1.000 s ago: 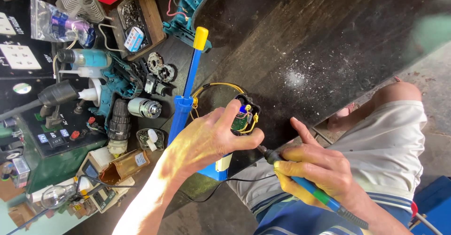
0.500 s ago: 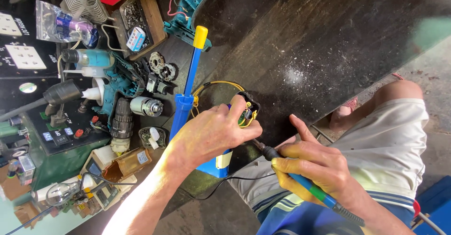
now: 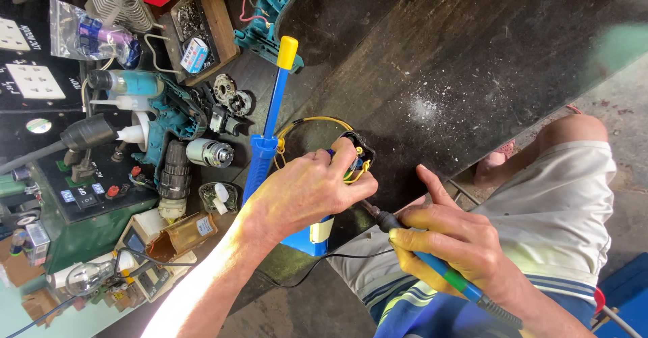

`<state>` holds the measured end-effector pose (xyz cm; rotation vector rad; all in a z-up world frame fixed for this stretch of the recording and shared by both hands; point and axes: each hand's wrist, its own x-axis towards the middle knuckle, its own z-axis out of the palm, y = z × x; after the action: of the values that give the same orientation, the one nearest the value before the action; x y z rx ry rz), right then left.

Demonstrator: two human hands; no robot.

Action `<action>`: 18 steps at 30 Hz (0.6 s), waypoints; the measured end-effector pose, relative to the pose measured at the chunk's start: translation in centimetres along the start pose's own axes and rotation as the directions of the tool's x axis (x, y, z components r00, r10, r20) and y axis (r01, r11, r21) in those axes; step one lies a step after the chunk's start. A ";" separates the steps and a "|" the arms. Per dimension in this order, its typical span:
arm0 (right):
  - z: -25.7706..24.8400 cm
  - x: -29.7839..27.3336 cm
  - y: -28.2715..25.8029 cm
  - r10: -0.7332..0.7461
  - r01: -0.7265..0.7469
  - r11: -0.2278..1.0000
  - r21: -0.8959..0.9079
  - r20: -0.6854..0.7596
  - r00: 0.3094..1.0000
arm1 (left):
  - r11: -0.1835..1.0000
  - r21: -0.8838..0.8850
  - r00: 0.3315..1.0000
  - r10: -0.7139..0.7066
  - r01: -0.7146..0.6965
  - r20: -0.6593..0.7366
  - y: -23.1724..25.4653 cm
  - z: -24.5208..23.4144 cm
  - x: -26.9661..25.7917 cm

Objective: Soldering and desoldering components on a circuit board using a soldering iron and a manual desoldering pump.

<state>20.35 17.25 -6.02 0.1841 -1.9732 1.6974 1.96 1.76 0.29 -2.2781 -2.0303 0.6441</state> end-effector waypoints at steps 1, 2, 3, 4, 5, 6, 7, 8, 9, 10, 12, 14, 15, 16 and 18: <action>0.0 0.1 0.0 -0.001 0.001 1.000 -0.001 0.002 1.000 | 1.000 -0.007 1.000 -0.005 0.005 -0.011 0.0 0.1 0.0; 0.0 0.1 -0.1 0.001 -0.001 1.000 -0.002 0.002 1.000 | 1.000 -0.016 1.000 -0.008 0.008 -0.022 0.1 0.2 0.0; 0.0 0.0 0.0 0.004 -0.004 1.000 0.001 0.000 1.000 | 1.000 -0.018 1.000 -0.006 0.006 -0.019 0.1 0.2 0.0; 0.0 0.0 0.0 0.004 -0.004 1.000 0.001 0.002 1.000 | 1.000 -0.018 1.000 -0.009 0.009 -0.024 0.1 0.2 0.0; 0.0 0.0 0.0 0.004 -0.004 1.000 0.001 0.003 1.000 | 1.000 -0.018 0.999 -0.012 0.012 -0.029 0.1 0.2 0.0; 0.0 -0.1 0.0 0.005 -0.005 1.000 0.001 0.003 1.000 | 1.000 -0.019 1.000 -0.012 0.012 -0.028 0.2 0.2 0.0; 0.1 -0.1 -0.1 0.009 -0.009 1.000 -0.002 0.003 1.000 | 1.000 -0.018 0.999 -0.018 0.018 -0.038 0.2 0.2 0.1; 0.1 0.0 -0.1 0.011 -0.011 1.000 -0.006 0.004 1.000 | 1.000 -0.016 0.998 -0.026 0.025 -0.049 0.2 0.2 0.1; 0.1 0.0 -0.1 0.010 -0.010 1.000 -0.005 0.005 1.000 | 1.000 -0.016 0.998 -0.027 0.027 -0.048 0.2 0.1 0.1; 0.2 0.0 -0.2 0.015 -0.015 1.000 -0.006 0.001 1.000 | 0.999 -0.008 0.998 -0.034 0.034 -0.045 0.3 0.0 0.1; 0.3 0.0 -0.3 0.020 -0.020 1.000 -0.008 -0.003 1.000 | 0.999 0.000 0.998 -0.041 0.041 -0.043 0.3 0.0 0.2; 0.4 0.2 -0.3 0.016 -0.016 1.000 -0.024 -0.008 1.000 | 0.998 -0.014 0.997 -0.063 0.062 -0.040 0.4 0.0 0.2; 0.4 0.2 -0.4 0.016 -0.016 1.000 -0.023 -0.007 1.000 | 0.998 -0.014 0.997 -0.063 0.063 -0.039 0.5 0.0 0.2; 0.5 0.2 -0.5 0.015 -0.015 0.999 -0.036 -0.003 1.000 | 0.998 -0.024 0.997 -0.063 0.062 -0.041 0.5 0.0 0.2; 0.7 0.3 -0.6 0.014 -0.014 0.999 -0.048 0.003 1.000 | 0.997 -0.035 0.997 -0.063 0.062 -0.042 0.6 0.0 0.2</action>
<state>20.16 16.51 -5.45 0.1563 -2.0202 1.6570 2.49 1.87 0.02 -2.2154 -2.0992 0.5565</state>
